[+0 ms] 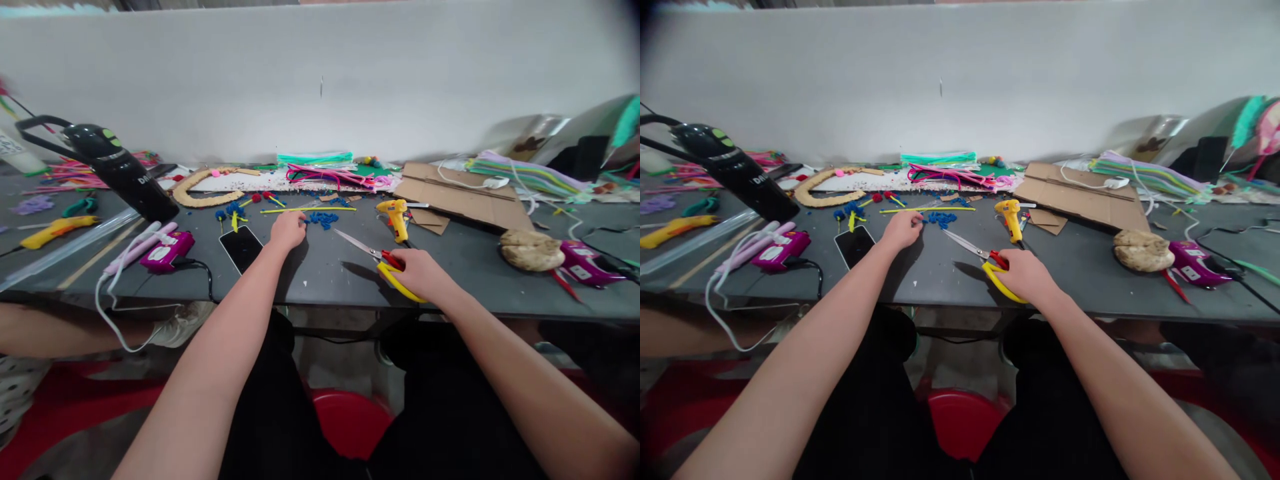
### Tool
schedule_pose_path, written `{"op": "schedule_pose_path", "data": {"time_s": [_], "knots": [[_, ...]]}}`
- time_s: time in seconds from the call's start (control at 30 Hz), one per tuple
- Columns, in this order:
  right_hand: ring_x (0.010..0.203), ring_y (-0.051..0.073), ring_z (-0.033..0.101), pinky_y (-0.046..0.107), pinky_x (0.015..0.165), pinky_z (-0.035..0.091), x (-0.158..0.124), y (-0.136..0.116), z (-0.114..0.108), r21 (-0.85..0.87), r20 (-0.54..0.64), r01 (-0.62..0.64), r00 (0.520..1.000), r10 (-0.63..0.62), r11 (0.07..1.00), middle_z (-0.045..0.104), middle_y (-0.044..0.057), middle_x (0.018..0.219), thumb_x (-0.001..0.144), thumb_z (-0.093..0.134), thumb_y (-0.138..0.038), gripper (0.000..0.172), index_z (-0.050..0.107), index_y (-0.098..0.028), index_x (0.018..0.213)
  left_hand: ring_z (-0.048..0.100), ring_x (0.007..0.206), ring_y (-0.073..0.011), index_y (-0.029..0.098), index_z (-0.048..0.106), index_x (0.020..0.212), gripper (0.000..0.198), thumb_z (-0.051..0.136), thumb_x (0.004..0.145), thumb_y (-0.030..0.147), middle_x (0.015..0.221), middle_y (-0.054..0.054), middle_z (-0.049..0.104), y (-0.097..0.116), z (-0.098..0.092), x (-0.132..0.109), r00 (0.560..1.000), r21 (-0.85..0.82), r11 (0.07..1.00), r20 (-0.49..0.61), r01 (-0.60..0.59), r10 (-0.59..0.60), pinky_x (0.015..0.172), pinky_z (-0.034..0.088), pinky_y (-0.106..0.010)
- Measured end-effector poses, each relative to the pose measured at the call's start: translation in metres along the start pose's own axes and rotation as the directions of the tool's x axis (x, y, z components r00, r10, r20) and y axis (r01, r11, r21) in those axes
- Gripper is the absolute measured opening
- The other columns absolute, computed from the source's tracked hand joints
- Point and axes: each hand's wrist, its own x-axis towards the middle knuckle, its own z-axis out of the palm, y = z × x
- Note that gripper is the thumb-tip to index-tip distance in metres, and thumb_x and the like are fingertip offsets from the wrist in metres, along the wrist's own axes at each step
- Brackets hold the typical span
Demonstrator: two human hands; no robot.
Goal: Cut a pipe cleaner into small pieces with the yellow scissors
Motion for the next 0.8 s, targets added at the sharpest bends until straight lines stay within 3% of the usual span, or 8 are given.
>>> {"op": "schedule_pose_path", "data": {"time_s": [0.13, 0.47, 0.6, 0.8], "knots": [[0.058, 0.015, 0.043, 0.028, 0.054, 0.026, -0.003, -0.001, -0.001, -0.005, 0.001, 0.007, 1.0, -0.007, 1.0, 0.058, 0.003, 0.066, 0.08, 0.055, -0.048, 0.03, 0.05, -0.021, 0.067, 0.056, 0.114, -0.0321, 0.027, 0.07, 0.115, 0.031, 0.054, 0.089, 0.028, 0.122, -0.013, 0.06, 0.008, 0.002, 0.007, 0.999, 0.087, 0.996, -0.009, 0.032, -0.032, 0.096, 0.044, -0.047], [0.058, 0.015, 0.043, 0.028, 0.053, 0.026, -0.001, 0.002, -0.001, 0.002, -0.012, 0.01, 1.0, -0.01, 1.0, 0.06, 0.004, 0.067, 0.08, 0.056, -0.047, 0.029, 0.052, -0.021, 0.067, 0.057, 0.109, -0.0314, 0.019, 0.069, 0.091, 0.016, 0.055, 0.085, 0.021, 0.113, -0.015, 0.062, 0.005, 0.004, 0.015, 1.0, 0.129, 0.992, -0.021, 0.008, -0.005, 0.091, 0.044, -0.043], [0.057, 0.015, 0.043, 0.028, 0.053, 0.027, 0.0, 0.004, 0.0, 0.02, -0.028, -0.022, 0.999, 0.022, 1.0, 0.06, 0.003, 0.066, 0.081, 0.055, -0.05, 0.032, 0.051, -0.022, 0.066, 0.061, 0.092, -0.0232, 0.016, 0.064, 0.091, 0.012, 0.052, 0.086, 0.019, 0.099, -0.012, 0.067, 0.011, -0.006, 0.008, 0.997, -0.092, 0.994, -0.052, -0.066, 0.062, 0.083, 0.047, -0.036], [0.058, 0.015, 0.046, 0.027, 0.053, 0.028, -0.002, 0.003, -0.002, 0.128, -0.071, -0.037, 0.996, 0.046, 0.991, 0.06, 0.003, 0.066, 0.077, 0.06, -0.056, 0.037, 0.053, -0.021, 0.067, 0.062, 0.074, -0.0155, 0.015, 0.064, 0.088, 0.011, 0.061, 0.082, 0.025, 0.082, -0.005, 0.069, 0.026, -0.032, -0.025, 0.976, -0.467, 0.857, -0.099, -0.217, 0.194, 0.072, 0.05, -0.028]]}}
